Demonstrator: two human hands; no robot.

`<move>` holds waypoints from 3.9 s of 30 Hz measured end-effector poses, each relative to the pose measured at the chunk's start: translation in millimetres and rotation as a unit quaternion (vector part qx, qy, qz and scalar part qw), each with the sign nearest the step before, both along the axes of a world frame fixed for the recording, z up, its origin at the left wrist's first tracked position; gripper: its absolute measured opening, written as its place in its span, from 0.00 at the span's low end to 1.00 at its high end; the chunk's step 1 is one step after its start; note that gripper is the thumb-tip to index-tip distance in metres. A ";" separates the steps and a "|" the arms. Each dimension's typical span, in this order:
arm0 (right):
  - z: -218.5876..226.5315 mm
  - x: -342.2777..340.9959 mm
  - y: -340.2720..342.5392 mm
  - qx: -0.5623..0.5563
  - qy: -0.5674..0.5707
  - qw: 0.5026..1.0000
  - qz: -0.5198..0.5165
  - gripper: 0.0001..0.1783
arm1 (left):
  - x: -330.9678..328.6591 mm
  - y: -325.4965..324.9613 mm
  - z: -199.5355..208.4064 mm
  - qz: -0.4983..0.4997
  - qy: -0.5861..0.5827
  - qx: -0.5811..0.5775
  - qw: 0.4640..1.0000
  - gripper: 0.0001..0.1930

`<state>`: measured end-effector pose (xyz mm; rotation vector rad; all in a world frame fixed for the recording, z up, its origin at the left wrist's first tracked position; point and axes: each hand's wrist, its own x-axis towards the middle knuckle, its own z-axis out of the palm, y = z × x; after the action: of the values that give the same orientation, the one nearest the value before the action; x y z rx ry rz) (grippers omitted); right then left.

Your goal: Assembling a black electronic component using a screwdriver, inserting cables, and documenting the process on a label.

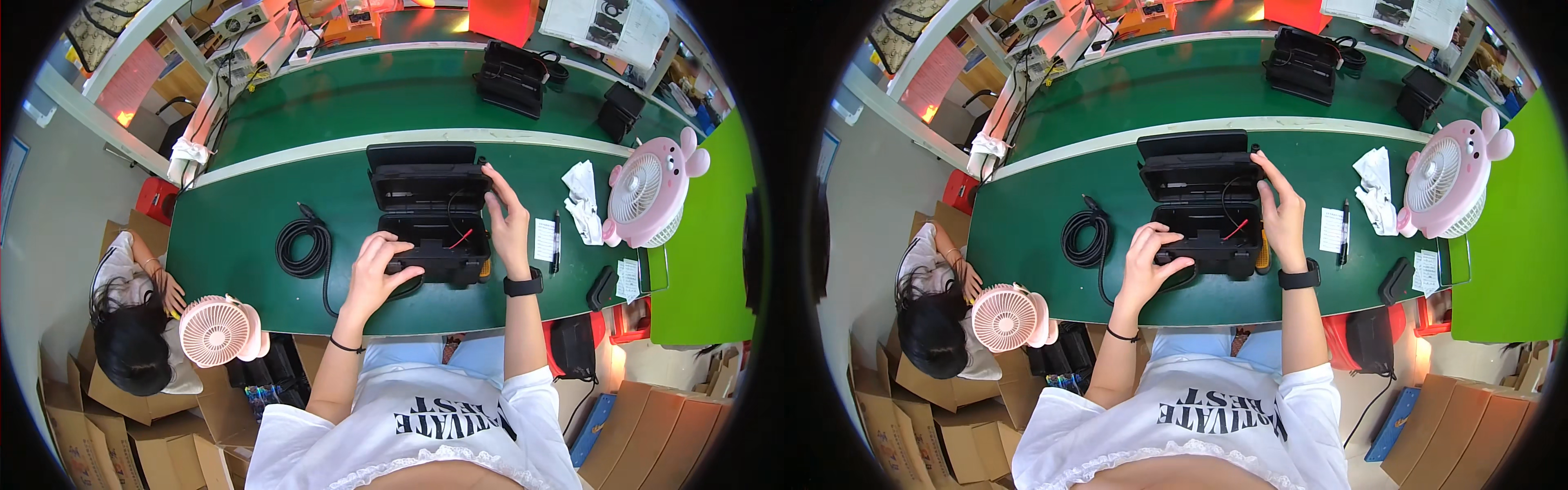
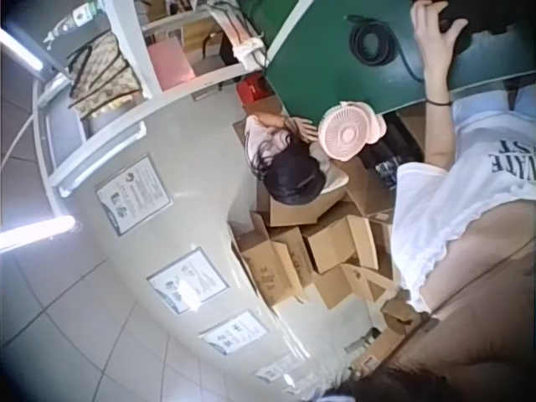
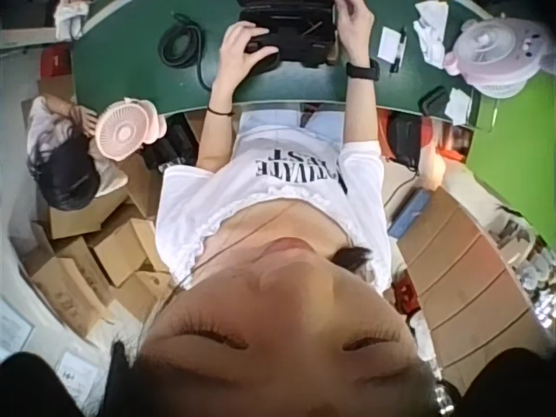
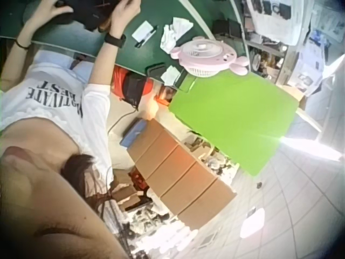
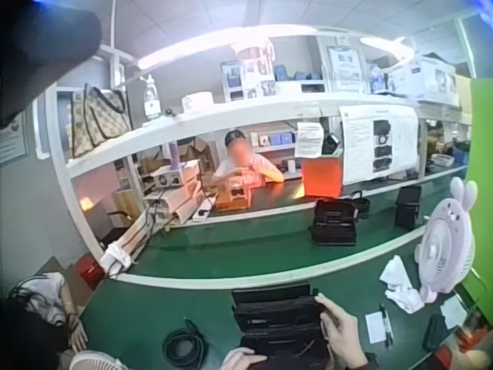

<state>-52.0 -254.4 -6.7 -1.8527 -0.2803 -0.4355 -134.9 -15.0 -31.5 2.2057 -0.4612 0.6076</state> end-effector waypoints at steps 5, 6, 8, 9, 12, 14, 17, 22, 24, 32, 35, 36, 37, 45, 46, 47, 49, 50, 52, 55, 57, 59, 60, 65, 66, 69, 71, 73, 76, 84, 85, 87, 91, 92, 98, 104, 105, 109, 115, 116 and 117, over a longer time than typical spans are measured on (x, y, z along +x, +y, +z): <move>-2.1 9.4 3.5 -0.007 0.021 1.000 -0.006 0.25 | 6.4 0.7 7.6 0.002 0.013 0.011 1.000 0.22; -3.9 11.6 3.3 -0.019 0.032 0.999 -0.011 0.25 | 6.9 0.0 9.3 0.001 0.013 0.011 1.000 0.22; -13.8 18.3 1.1 -0.019 0.064 0.998 -0.008 0.26 | 7.2 -0.8 13.5 0.012 0.040 -0.001 0.999 0.23; -17.8 20.6 -1.1 -0.020 0.096 0.995 -0.005 0.27 | 6.6 -0.7 13.8 0.012 0.039 0.000 0.999 0.23; -20.3 24.1 -5.7 0.028 0.077 0.996 0.037 0.28 | 1.9 -1.3 12.2 0.023 0.012 0.018 1.000 0.23; -19.1 22.4 -2.4 0.009 0.078 0.997 0.028 0.27 | -1.5 -2.2 11.3 0.029 0.012 0.016 0.999 0.23; -22.9 25.1 -2.5 -0.001 0.083 0.996 0.021 0.27 | -1.5 -1.7 9.2 0.033 0.003 0.018 0.999 0.22; -27.7 27.6 -9.1 0.038 0.079 0.995 0.051 0.27 | -5.4 -2.0 4.0 0.036 -0.007 0.019 0.999 0.22; -26.7 26.5 -9.9 0.023 0.109 0.993 0.045 0.27 | -8.1 -0.5 1.6 0.030 -0.019 0.008 0.999 0.22; -24.4 19.8 -12.7 0.042 0.114 0.991 0.048 0.26 | -18.1 -0.6 -8.7 0.022 -0.055 0.006 0.998 0.23; -21.6 15.3 -11.2 0.052 0.110 0.991 0.049 0.26 | -20.7 0.7 -13.1 0.021 -0.059 0.006 0.998 0.23; -20.7 14.1 -10.9 0.051 0.107 0.992 0.048 0.25 | -21.5 1.1 -14.0 0.021 -0.064 0.007 0.998 0.24; -18.9 12.8 -10.8 0.050 0.108 0.992 0.048 0.25 | -22.6 1.1 -13.8 0.021 -0.063 0.007 0.998 0.24; -13.1 6.0 -12.0 0.042 0.093 0.994 0.045 0.26 | -25.1 -0.3 -10.6 0.014 -0.050 0.014 0.999 0.23; -11.9 5.1 -11.2 0.042 0.094 0.994 0.047 0.26 | -26.2 0.3 -10.9 0.016 -0.049 0.014 0.999 0.23; -10.7 4.0 -10.5 0.040 0.086 0.994 0.051 0.26 | -27.7 0.6 -11.7 0.018 -0.051 0.016 0.998 0.23; -7.6 0.1 -10.7 0.037 0.080 0.995 0.054 0.26 | -30.3 0.4 -14.3 0.020 -0.051 0.017 0.998 0.23; -5.4 -2.8 -11.1 0.041 0.074 0.995 0.061 0.25 | -31.5 -0.1 -16.1 0.019 -0.066 0.024 0.997 0.22; -4.2 -8.8 -12.0 0.046 0.070 0.994 0.068 0.25 | -35.1 -2.7 -18.4 0.022 -0.082 0.024 0.996 0.22; -2.3 -20.7 -14.1 0.072 0.017 0.994 0.078 0.22 | -40.8 -5.3 -26.4 0.026 -0.093 0.018 0.995 0.22; 2.7 -31.4 -17.2 0.066 0.016 0.995 0.077 0.20 | -41.6 -5.0 -27.4 0.025 -0.099 0.022 0.995 0.22; 0.4 -39.6 -18.4 0.066 0.011 0.995 0.069 0.19 | -40.4 -6.7 -26.5 0.029 -0.098 0.025 0.994 0.22; -0.5 -43.9 -19.5 0.066 0.003 0.996 0.063 0.19 | -39.2 -7.8 -25.0 0.027 -0.102 0.024 0.994 0.25; -17.4 -73.6 -7.7 0.083 -0.004 0.996 0.029 0.16 | -37.2 -13.3 -52.8 0.098 -0.119 -0.114 0.982 0.44; -20.5 -80.4 -3.1 0.091 -0.002 0.996 0.022 0.16 | -36.5 -21.7 -56.9 0.138 -0.123 -0.177 0.967 0.49; -41.3 -94.1 -3.2 0.046 -0.025 0.998 0.035 0.26 | -29.6 -36.2 -55.3 0.148 -0.078 -0.271 0.948 0.51; -53.2 -98.6 -4.6 -0.033 -0.042 0.998 0.031 0.40 | -24.0 -39.7 -50.4 0.148 -0.057 -0.337 0.928 0.46; -60.6 -100.2 -2.0 -0.099 -0.068 0.993 -0.003 0.50 | -22.4 -31.6 -42.5 0.154 -0.042 -0.258 0.953 0.42; -64.3 -99.6 -0.1 -0.090 -0.048 0.995 0.005 0.51 | -23.0 -27.7 -40.1 0.141 -0.016 -0.229 0.963 0.31; -59.8 -102.9 -2.8 -0.051 -0.031 0.998 0.009 0.50 | -19.8 -18.6 -8.8 0.125 -0.024 -0.085 0.988 0.35; -57.1 -102.6 -0.6 -0.045 -0.022 0.999 0.021 0.50 | -17.6 -11.1 -17.0 0.093 -0.006 -0.141 0.986 0.32; -54.6 -102.0 3.9 -0.040 -0.023 0.999 0.016 0.49 | -12.8 -1.6 -33.4 0.063 -0.050 -0.157 0.984 0.28; -45.3 -107.5 14.3 -0.033 -0.033 0.997 -0.056 0.34 | -13.2 -7.1 -37.3 0.059 -0.039 -0.199 0.978 0.25; -43.0 -109.1 15.5 -0.070 -0.025 0.993 -0.094 0.30 | -13.1 -8.3 -37.4 0.059 -0.039 -0.199 0.977 0.24; -43.8 -110.4 23.8 -0.071 -0.042 0.992 -0.096 0.26 | -15.8 -17.8 -29.2 0.059 -0.023 -0.247 0.967 0.23; -48.2 -107.4 18.7 -0.125 -0.051 0.990 -0.037 0.34 | -15.7 -19.8 -29.9 0.057 -0.023 -0.255 0.965 0.23; -47.0 -107.5 20.7 -0.125 -0.051 0.990 -0.037 0.34 | -16.1 -19.9 -29.8 0.056 -0.023 -0.255 0.965 0.23; -25.8 -107.8 28.4 -0.052 -0.050 0.996 -0.060 0.38 | -17.9 -20.3 -28.4 0.051 -0.008 -0.273 0.961 0.23; -35.4 -102.8 18.3 0.075 0.018 0.997 0.010 0.23 | -12.0 -13.0 -32.9 0.001 -0.002 -0.321 0.947 0.17; -36.4 -102.0 19.3 0.076 0.019 0.997 0.011 0.23 | -9.4 -9.7 -37.7 0.008 0.022 -0.341 0.940 0.15; -38.6 -100.7 20.4 0.115 0.015 0.993 0.029 0.22 | -6.1 -7.1 -42.2 0.003 0.021 -0.366 0.930 0.21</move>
<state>-152.8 -233.9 -45.2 -1.6202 -0.2519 -0.3832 -141.0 -22.1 -73.7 1.5003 -0.1580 0.6093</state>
